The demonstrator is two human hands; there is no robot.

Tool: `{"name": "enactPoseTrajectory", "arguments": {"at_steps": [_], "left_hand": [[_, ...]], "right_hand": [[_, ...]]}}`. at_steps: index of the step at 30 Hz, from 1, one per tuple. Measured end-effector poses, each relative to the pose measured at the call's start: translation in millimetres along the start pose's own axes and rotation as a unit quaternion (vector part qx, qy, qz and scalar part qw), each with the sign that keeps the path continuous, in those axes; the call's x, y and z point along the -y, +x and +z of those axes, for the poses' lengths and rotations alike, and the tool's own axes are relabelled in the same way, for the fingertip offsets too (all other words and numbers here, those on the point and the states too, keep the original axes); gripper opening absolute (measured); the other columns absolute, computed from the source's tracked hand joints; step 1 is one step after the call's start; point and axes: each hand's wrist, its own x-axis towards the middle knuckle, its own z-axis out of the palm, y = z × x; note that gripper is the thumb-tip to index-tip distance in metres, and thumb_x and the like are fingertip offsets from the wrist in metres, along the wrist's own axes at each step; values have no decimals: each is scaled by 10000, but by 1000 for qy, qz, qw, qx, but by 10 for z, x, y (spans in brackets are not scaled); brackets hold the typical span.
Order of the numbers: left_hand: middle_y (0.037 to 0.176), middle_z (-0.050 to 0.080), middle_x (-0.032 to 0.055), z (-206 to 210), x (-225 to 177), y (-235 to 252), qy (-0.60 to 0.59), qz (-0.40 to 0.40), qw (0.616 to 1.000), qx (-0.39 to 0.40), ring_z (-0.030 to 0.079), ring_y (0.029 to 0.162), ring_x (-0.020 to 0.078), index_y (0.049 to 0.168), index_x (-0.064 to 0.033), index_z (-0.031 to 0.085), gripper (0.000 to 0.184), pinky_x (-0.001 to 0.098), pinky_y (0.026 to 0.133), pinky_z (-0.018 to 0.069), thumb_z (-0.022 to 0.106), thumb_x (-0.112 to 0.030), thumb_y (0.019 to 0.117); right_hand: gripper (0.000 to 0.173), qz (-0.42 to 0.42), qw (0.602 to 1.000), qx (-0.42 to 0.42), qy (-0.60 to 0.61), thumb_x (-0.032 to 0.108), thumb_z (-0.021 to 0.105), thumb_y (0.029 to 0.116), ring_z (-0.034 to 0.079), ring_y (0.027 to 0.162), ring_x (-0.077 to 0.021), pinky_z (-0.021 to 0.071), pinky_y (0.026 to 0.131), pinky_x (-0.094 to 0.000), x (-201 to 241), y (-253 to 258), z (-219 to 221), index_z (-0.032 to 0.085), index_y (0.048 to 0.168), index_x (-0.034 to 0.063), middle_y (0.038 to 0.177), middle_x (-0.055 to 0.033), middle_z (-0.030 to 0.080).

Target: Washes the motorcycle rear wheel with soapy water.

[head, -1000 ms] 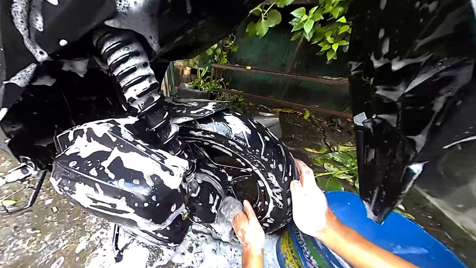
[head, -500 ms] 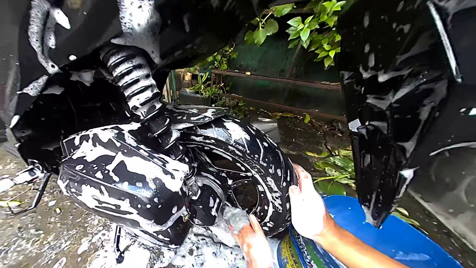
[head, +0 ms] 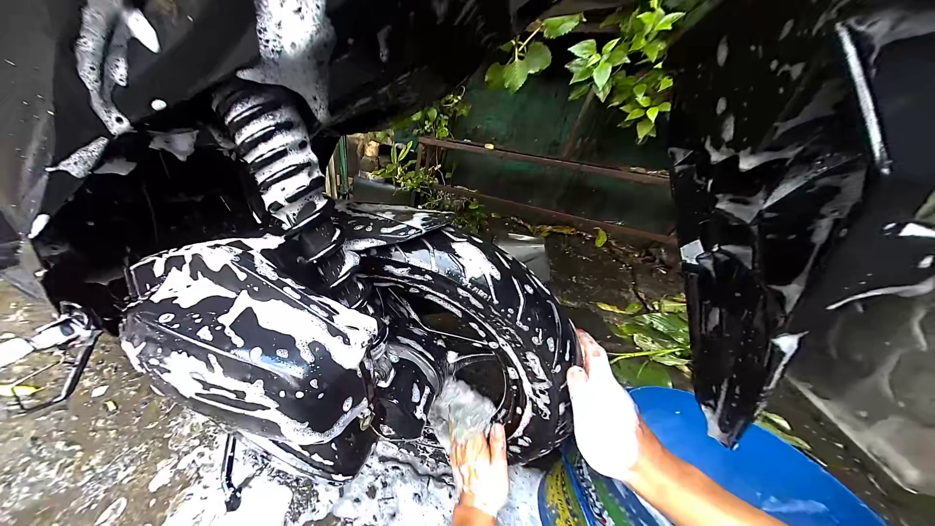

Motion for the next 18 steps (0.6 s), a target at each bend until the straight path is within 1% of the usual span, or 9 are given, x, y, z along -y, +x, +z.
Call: {"name": "enactPoseTrajectory", "arguments": {"at_steps": [2,4,6,8,9,11,13,17,18], "left_hand": [[1182,699,203,-80,20,-98,-29,-53,998,6,632,1211,328,1199,14,683,658,527,1102,442,327,-524,1070],[1026,709,171,-197,-108,-192,-16,-79,997,-10,657,1104,312,1039,6,699,593,489,1083,452,384,-495,1072],[875,702,148,-310,-348,-259,14,-55,998,-29,687,969,300,902,2,699,586,482,1021,482,375,-453,1080],[786,697,126,-421,-554,-156,50,4,998,-45,711,865,286,861,-18,707,613,500,899,536,354,-474,1068],[815,717,129,-473,-601,-35,69,30,996,-45,723,878,292,911,-25,726,634,515,863,551,332,-498,1067],[1076,752,142,-452,-523,190,110,63,991,-29,694,1108,296,1138,-56,743,671,514,1021,504,251,-509,1084],[1188,743,145,-261,-365,253,143,73,986,-39,660,1209,313,1205,-85,742,662,538,1073,463,218,-474,1095],[1385,649,163,-62,-72,-83,74,-42,995,50,571,1344,309,1391,-56,632,638,561,1167,369,216,-447,1106],[1325,673,165,-60,35,-187,61,-67,995,51,607,1282,312,1331,-51,658,621,560,1113,416,267,-472,1096]], "right_hand": [[663,0,1000,3,1,449,256,1044,380,1489,-163,357,1211,-418,-44,-19,21,242,1629,137,1631,-108,365],[675,3,1000,7,-6,449,253,1041,388,1485,-168,364,1205,-414,-79,-66,24,236,1628,117,1627,-125,366],[676,-5,1000,2,-9,442,263,1037,413,1468,-164,385,1188,-404,-101,-57,29,244,1623,106,1616,-130,383],[673,-9,1000,-1,-7,442,272,1035,429,1456,-156,401,1178,-406,-119,-49,34,252,1621,113,1607,-119,401],[666,4,1000,8,-7,436,274,1036,429,1457,-161,400,1178,-423,-102,-57,19,243,1627,131,1608,-113,401],[655,40,999,25,-4,447,273,1036,432,1457,-178,397,1175,-465,-44,-97,-21,241,1630,172,1609,-102,403],[657,55,998,39,0,474,260,1046,409,1473,-172,387,1186,-459,-21,-115,-48,225,1636,188,1628,-90,374],[673,63,997,51,12,472,264,1055,351,1505,-156,339,1223,-415,-37,-129,-82,210,1639,142,1659,-94,317],[659,67,996,55,16,458,253,1063,338,1512,-160,320,1232,-416,-10,-126,-99,216,1637,137,1663,-95,309]]}}
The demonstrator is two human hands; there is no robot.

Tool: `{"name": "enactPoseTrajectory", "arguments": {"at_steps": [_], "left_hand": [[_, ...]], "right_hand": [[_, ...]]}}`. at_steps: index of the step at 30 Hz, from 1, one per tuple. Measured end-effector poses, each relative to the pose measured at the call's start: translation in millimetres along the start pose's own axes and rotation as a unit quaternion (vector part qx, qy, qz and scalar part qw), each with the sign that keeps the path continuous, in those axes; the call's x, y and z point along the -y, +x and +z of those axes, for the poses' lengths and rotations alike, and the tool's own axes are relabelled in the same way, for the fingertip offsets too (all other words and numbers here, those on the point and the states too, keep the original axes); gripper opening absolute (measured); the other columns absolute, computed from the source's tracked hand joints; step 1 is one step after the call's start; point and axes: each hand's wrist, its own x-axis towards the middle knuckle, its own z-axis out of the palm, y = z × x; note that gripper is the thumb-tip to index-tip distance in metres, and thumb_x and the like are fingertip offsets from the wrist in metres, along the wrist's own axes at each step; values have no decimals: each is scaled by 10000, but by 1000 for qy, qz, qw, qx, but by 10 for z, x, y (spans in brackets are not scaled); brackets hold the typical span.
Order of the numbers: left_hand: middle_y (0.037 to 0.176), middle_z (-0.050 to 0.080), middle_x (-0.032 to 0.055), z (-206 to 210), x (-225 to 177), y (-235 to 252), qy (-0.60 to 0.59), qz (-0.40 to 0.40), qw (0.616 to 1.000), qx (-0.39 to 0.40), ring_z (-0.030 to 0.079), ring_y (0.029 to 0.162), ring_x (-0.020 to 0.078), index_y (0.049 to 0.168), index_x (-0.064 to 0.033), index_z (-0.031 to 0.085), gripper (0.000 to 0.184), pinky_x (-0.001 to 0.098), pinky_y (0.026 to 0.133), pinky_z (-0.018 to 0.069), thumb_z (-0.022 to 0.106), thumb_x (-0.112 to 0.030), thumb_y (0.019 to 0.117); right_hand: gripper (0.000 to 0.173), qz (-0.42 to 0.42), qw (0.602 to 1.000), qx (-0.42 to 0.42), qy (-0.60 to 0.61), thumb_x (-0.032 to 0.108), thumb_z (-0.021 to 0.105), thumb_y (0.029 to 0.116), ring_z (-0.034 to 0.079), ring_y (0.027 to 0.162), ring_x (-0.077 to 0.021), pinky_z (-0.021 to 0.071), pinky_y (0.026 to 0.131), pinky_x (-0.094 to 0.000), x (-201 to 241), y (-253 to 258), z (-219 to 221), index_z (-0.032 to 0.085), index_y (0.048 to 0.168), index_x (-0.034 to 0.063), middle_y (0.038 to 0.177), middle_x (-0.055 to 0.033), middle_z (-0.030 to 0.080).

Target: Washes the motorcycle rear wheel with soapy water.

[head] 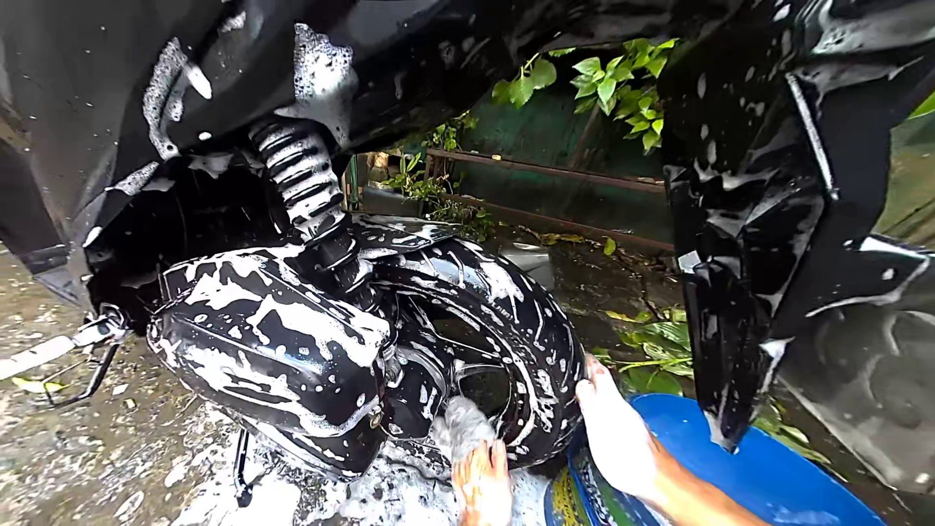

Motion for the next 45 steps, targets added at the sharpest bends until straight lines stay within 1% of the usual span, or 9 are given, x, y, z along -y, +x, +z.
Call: {"name": "enactPoseTrajectory", "arguments": {"at_steps": [5,13,17,22,28,33,39,42,45], "left_hand": [[885,716,148,39,104,-336,-59,78,988,-118,696,958,303,885,11,720,559,485,993,505,474,-467,1039],[1479,523,221,-426,-837,13,-492,59,867,-46,486,1392,211,1434,61,508,697,402,1191,367,365,-508,1058],[1435,563,250,-184,-338,61,-111,34,993,16,513,1390,320,1374,76,568,744,480,1190,386,358,-563,1055],[1284,651,167,-297,-497,-119,57,-54,997,18,605,1265,289,1213,-4,664,720,463,1057,503,349,-627,1036],[1230,667,208,-345,-571,-254,-104,-73,990,-54,575,1276,352,1118,22,711,652,529,1120,431,381,-537,1063],[1564,466,183,-571,-862,146,-419,7,908,24,390,1490,230,1492,-5,489,825,477,1242,300,180,-633,1054],[1454,561,247,-265,-474,377,-251,-61,965,55,477,1418,350,1384,25,600,794,552,1202,340,184,-582,1085],[1580,406,231,-247,-624,50,-508,-55,860,-2,372,1486,270,1518,52,399,698,425,1249,290,573,-407,1022],[1272,620,167,-548,-863,63,-772,-123,619,-70,601,1146,238,1316,-2,560,333,437,982,510,545,-177,1033]], "right_hand": [[611,-38,999,-34,12,438,252,1058,401,1471,-194,356,1196,-472,207,100,-76,353,1593,162,1598,-96,412],[626,-50,996,-50,60,447,363,1032,422,1441,-224,385,1151,-525,454,215,21,310,1605,199,1582,-117,402],[622,-51,997,-52,35,454,331,1040,432,1436,-190,395,1153,-490,438,201,21,302,1606,197,1582,-97,410],[638,-34,996,-69,42,459,361,1023,446,1425,-192,411,1142,-491,367,209,81,315,1599,188,1574,-99,421],[667,-37,997,-56,43,481,346,1026,398,1466,-168,390,1176,-446,276,171,73,267,1619,187,1622,-102,356],[678,-75,994,-72,37,448,343,1023,361,1489,-174,350,1209,-416,143,160,139,249,1618,136,1623,-127,345],[747,-74,995,-66,22,448,346,1000,352,1498,-176,343,1214,-388,-12,73,163,207,1618,51,1635,-171,319],[776,-49,997,-53,29,467,339,1006,330,1511,-180,325,1225,-378,-131,-9,214,162,1620,27,1645,-185,293],[790,-9,1000,-21,-6,478,322,1015,342,1511,-205,331,1223,-412,-230,-99,197,112,1631,29,1646,-200,292]]}}
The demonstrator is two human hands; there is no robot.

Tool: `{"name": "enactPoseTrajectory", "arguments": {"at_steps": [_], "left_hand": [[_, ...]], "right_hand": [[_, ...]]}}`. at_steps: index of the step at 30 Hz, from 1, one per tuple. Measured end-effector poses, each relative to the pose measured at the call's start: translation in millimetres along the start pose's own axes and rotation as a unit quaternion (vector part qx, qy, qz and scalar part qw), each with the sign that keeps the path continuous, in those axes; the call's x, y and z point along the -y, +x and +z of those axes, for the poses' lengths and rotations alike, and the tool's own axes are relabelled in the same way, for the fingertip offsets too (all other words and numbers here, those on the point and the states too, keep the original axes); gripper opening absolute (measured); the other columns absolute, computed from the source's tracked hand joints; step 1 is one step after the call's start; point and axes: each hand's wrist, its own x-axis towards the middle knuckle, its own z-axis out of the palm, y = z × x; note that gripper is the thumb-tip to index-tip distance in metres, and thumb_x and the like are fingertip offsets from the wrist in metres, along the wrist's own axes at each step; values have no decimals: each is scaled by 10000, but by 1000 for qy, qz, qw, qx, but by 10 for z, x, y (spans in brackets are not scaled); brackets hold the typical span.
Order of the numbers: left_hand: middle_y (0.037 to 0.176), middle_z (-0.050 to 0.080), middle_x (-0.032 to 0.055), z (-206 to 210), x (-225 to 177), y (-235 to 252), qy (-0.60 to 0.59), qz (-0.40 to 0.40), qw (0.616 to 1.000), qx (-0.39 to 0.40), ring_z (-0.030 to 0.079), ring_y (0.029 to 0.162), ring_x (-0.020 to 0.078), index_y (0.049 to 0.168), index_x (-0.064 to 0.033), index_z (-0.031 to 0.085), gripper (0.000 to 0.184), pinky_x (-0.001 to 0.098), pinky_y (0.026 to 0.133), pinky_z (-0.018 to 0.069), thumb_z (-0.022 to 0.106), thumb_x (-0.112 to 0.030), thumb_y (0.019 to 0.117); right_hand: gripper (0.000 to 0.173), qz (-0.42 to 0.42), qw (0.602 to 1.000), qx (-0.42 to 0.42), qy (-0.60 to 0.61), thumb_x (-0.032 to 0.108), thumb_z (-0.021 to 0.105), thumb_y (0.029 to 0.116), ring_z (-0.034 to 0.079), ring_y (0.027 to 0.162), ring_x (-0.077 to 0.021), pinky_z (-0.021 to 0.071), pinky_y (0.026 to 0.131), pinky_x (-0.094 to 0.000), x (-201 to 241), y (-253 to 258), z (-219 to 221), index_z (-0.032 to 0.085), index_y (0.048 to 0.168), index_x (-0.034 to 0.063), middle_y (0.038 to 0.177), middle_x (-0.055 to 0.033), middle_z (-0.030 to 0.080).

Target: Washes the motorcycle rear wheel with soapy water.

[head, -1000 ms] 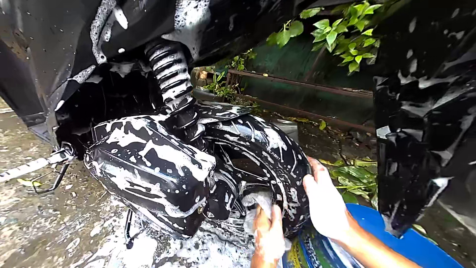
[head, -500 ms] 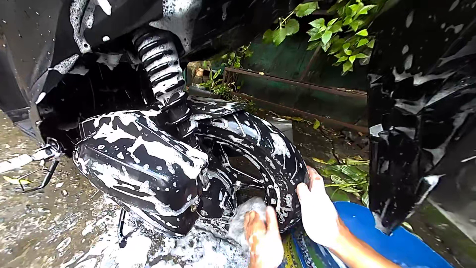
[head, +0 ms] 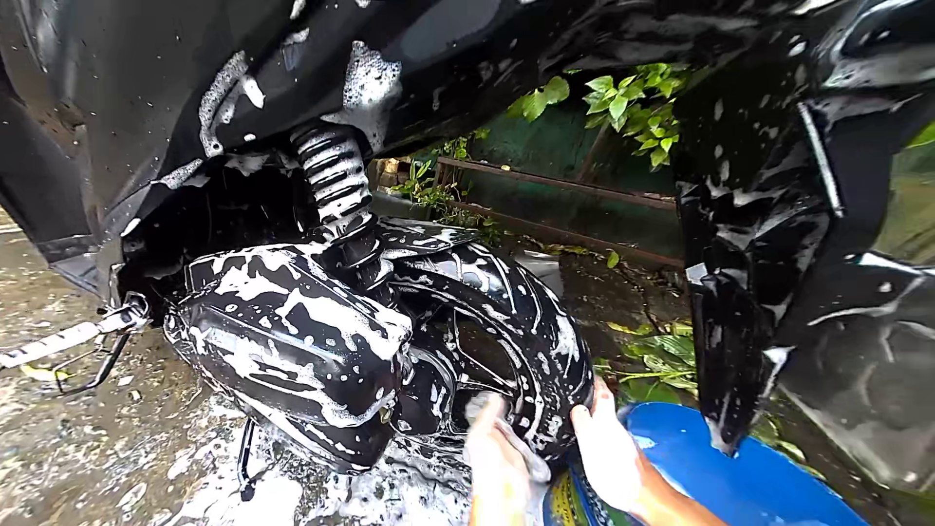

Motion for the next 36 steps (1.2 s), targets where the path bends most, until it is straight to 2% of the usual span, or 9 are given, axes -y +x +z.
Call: {"name": "enactPoseTrajectory", "arguments": {"at_steps": [5,10,16,19,21,25,29,33,36], "left_hand": [[968,611,120,-64,-156,451,-156,-15,983,-99,623,857,248,1132,-65,545,151,438,753,562,463,-108,1013],[1417,554,219,-31,179,65,258,35,965,-10,535,1315,267,1426,45,473,454,439,1123,436,604,-124,1025],[1349,626,230,-360,257,-220,537,133,833,-2,575,1305,296,1362,50,579,436,465,1139,431,605,-239,1037],[1313,600,315,-555,80,-154,768,186,613,-5,500,1311,466,1245,99,646,398,584,1133,356,614,-181,963],[1264,666,202,-529,-59,-3,898,152,413,13,550,1263,420,1191,-13,700,365,571,1074,404,568,-264,961],[1267,702,83,-564,-65,222,948,179,265,-5,582,1274,316,1187,-101,722,330,544,1062,416,530,-248,963],[1344,660,123,-780,131,185,951,116,288,-7,521,1341,362,1275,-77,682,392,557,1078,410,573,-272,954],[1234,652,290,-802,5,214,848,174,500,-16,609,1213,436,1245,41,671,318,569,1056,470,579,-112,981],[1211,662,270,-498,-156,200,816,225,532,-21,634,1179,405,1254,53,646,332,569,1026,486,542,-134,1000]], "right_hand": [[645,8,997,80,-12,409,227,1072,317,1525,-197,287,1247,-400,-60,-71,-287,241,1627,80,1655,-155,305],[622,-51,997,34,-39,389,223,1048,475,1417,-227,433,1145,-460,-36,61,-367,335,1601,125,1564,-151,443],[533,-4,999,-17,-44,321,298,1083,490,1382,-378,417,1093,-624,604,297,-215,389,1558,98,1554,-196,436],[448,16,999,-9,-38,289,400,1089,557,1292,-397,470,1024,-631,769,381,-195,470,1490,100,1501,-201,479],[551,39,998,3,-54,453,408,1064,576,1274,-346,483,1033,-606,790,478,-239,425,1535,169,1461,-147,530],[646,18,998,31,-58,554,403,1044,536,1332,-334,421,1099,-606,987,546,-337,405,1555,160,1488,-145,517],[642,-15,999,14,-30,571,407,1046,528,1340,-324,415,1113,-602,1102,594,-341,448,1541,165,1477,-132,530],[593,-38,999,-7,-31,526,410,1060,557,1288,-328,447,1072,-594,1127,590,-305,464,1528,166,1413,-137,563],[593,-38,999,2,-30,525,408,1061,555,1281,-322,452,1064,-578,1122,595,-307,452,1533,168,1402,-132,560]]}}
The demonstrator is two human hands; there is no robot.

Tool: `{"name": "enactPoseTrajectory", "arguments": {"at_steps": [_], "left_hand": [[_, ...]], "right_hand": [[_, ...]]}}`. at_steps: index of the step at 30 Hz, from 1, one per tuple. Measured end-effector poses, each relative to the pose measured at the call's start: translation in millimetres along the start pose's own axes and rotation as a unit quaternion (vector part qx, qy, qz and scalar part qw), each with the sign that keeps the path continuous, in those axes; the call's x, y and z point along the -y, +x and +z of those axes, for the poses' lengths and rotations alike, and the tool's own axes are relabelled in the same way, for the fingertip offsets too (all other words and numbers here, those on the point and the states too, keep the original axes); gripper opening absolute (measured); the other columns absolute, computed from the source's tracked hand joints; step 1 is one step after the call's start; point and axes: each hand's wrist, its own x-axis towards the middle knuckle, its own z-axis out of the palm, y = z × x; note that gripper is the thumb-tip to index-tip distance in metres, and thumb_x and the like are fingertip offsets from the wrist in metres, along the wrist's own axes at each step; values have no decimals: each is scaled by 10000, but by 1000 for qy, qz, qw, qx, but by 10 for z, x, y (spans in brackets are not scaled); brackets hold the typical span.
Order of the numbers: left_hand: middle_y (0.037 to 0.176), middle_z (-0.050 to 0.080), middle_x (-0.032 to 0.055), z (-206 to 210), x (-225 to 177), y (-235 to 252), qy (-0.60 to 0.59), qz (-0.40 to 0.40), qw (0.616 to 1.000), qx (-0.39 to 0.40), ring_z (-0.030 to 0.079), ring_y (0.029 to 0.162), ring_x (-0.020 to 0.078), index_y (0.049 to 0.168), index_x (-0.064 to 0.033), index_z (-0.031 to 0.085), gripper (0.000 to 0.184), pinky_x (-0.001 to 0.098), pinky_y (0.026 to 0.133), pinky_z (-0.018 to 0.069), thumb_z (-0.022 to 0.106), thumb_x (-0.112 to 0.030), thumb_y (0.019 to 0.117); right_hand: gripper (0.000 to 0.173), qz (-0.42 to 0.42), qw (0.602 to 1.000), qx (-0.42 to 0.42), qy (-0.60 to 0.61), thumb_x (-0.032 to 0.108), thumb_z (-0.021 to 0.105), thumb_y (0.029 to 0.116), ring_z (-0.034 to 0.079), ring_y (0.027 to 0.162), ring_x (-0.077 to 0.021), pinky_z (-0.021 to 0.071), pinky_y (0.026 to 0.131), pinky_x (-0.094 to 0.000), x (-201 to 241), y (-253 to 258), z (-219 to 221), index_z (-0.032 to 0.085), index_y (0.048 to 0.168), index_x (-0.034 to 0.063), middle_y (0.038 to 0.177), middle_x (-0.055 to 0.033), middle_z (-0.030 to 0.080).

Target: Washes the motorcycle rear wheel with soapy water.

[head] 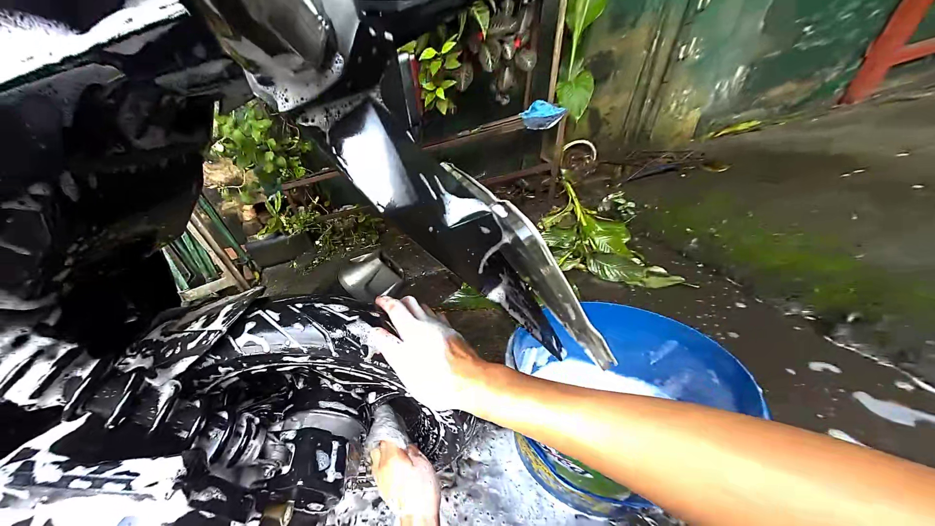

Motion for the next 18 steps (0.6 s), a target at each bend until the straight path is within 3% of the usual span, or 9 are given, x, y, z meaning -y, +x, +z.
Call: {"name": "enactPoseTrajectory", "arguments": {"at_steps": [2,5,7,10,13,15,16,18], "left_hand": [[1218,682,230,16,-81,74,38,-21,999,11,641,1190,373,1268,-8,660,342,567,1018,491,529,-197,1014],[1291,629,273,267,19,-39,96,-78,991,57,598,1232,420,1304,-44,657,377,562,1024,481,552,-253,1008],[1303,607,300,336,54,-163,-8,-112,993,42,588,1239,441,1333,7,620,375,590,1035,475,538,-202,1032],[1096,709,256,116,-101,-277,-153,-123,980,7,679,1078,393,1231,31,665,319,596,962,511,544,-204,1053],[1197,687,240,-166,-324,-222,-259,-40,963,-65,642,1175,329,1233,63,661,341,530,1052,477,552,-206,1054],[1360,622,220,-251,-401,-133,-222,-6,973,-67,563,1320,315,1354,22,603,425,524,1145,407,515,-279,1068],[1362,629,207,-253,-416,-91,-160,-14,986,-51,572,1315,324,1360,-5,613,445,556,1127,419,503,-326,1072],[1205,707,174,-200,-428,4,-20,-48,999,1,674,1145,331,1247,-44,679,405,595,949,520,505,-354,1052]], "right_hand": [[593,-13,1000,-15,2,515,424,1054,569,1246,-318,474,1026,-563,-53,17,40,467,1523,156,1369,-133,572],[594,-20,1000,-23,2,513,430,1055,578,1239,-309,483,1024,-554,-76,-14,58,465,1523,149,1362,-135,577],[599,-16,1000,-13,4,515,426,1057,570,1256,-305,473,1041,-559,-88,-18,28,451,1535,156,1367,-131,575],[603,-13,1000,-12,7,514,418,1055,565,1265,-303,469,1042,-564,-167,-55,53,434,1543,161,1384,-126,568],[578,-17,999,-40,17,481,437,1054,580,1237,-307,492,1014,-561,-231,-91,113,453,1528,150,1354,-133,580],[585,-7,999,-31,18,486,411,1054,572,1254,-293,492,1026,-552,-261,-116,104,428,1545,168,1374,-129,564],[581,3,1000,-22,20,488,409,1057,567,1267,-290,489,1031,-553,-264,-134,92,415,1550,181,1395,-127,553],[562,15,1000,-11,21,455,426,1067,583,1244,-312,501,1003,-565,-263,-177,73,395,1560,187,1414,-143,542]]}}
